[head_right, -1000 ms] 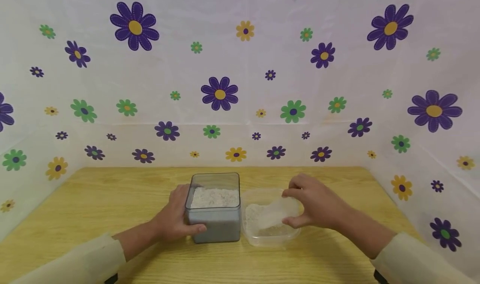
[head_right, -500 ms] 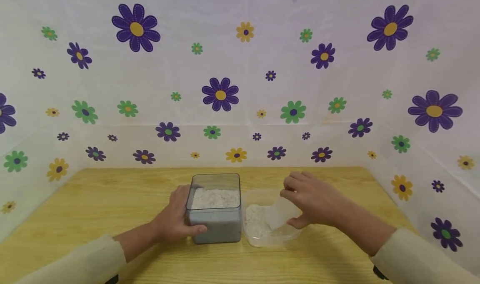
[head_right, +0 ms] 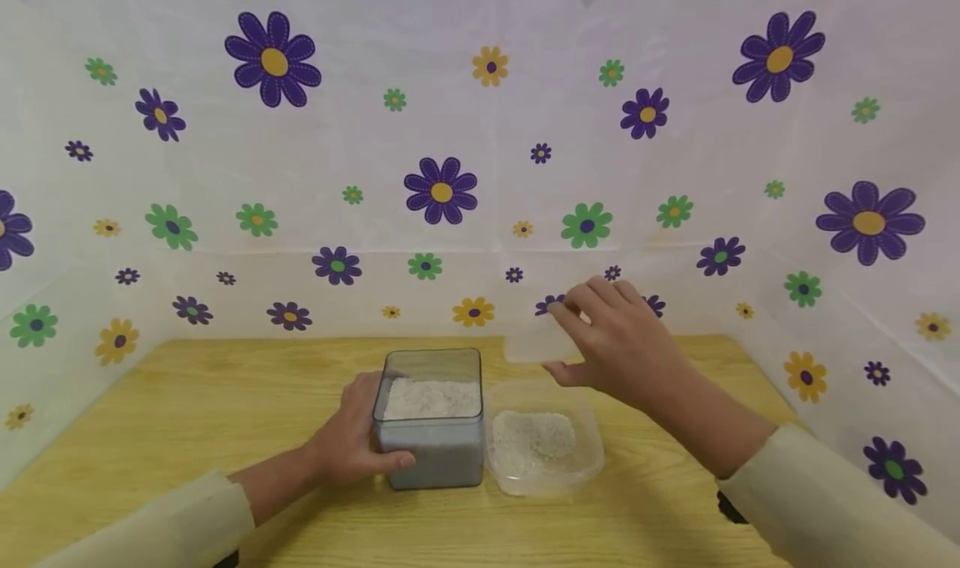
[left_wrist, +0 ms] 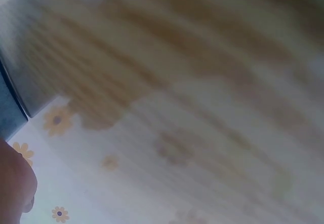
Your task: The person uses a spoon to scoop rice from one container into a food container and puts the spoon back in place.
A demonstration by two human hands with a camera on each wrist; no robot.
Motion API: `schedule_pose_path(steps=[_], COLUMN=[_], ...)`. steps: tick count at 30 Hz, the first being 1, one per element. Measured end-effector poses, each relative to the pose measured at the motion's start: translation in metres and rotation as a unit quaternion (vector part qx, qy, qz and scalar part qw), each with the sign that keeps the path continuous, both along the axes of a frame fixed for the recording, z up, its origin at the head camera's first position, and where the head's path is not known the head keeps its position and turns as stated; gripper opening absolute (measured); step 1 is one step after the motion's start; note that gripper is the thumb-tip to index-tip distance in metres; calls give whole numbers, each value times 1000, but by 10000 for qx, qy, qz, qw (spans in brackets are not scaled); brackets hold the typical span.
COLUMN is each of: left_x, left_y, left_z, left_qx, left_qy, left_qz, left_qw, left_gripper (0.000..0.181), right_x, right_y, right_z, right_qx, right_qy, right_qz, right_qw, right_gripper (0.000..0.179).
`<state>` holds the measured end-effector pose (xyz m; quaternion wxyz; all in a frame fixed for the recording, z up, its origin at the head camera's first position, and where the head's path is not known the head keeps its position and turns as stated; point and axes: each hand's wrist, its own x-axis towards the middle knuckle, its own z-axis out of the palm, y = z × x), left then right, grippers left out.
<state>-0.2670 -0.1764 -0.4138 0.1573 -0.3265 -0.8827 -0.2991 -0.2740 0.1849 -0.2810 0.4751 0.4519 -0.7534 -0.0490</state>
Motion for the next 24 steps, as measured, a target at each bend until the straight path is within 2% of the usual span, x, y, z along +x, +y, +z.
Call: schedule_pose_path(steps=[4,8,15,24], left_x=[1,2,4,4], left_y=[0,-1,-1,0], left_z=[-1,1,2,2], left_qx=[17,-4,35,-48], left_qy=[-1,-22,-10,139], left_qz=[-13,32,18,19], left_qw=[10000,10000,10000,9999], left_gripper=[82,84,86,85], right_x=[2,3,1,9], right_y=[-14,-28,-47,-73], right_z=[9,16,25,33], right_qx=[-219,-150,601,1450], right_qy=[145,63,-289,-746], right_qz=[165,290,428,-78], right_qw=[9995,9994,9969,9866], right_gripper=[63,63,62,57])
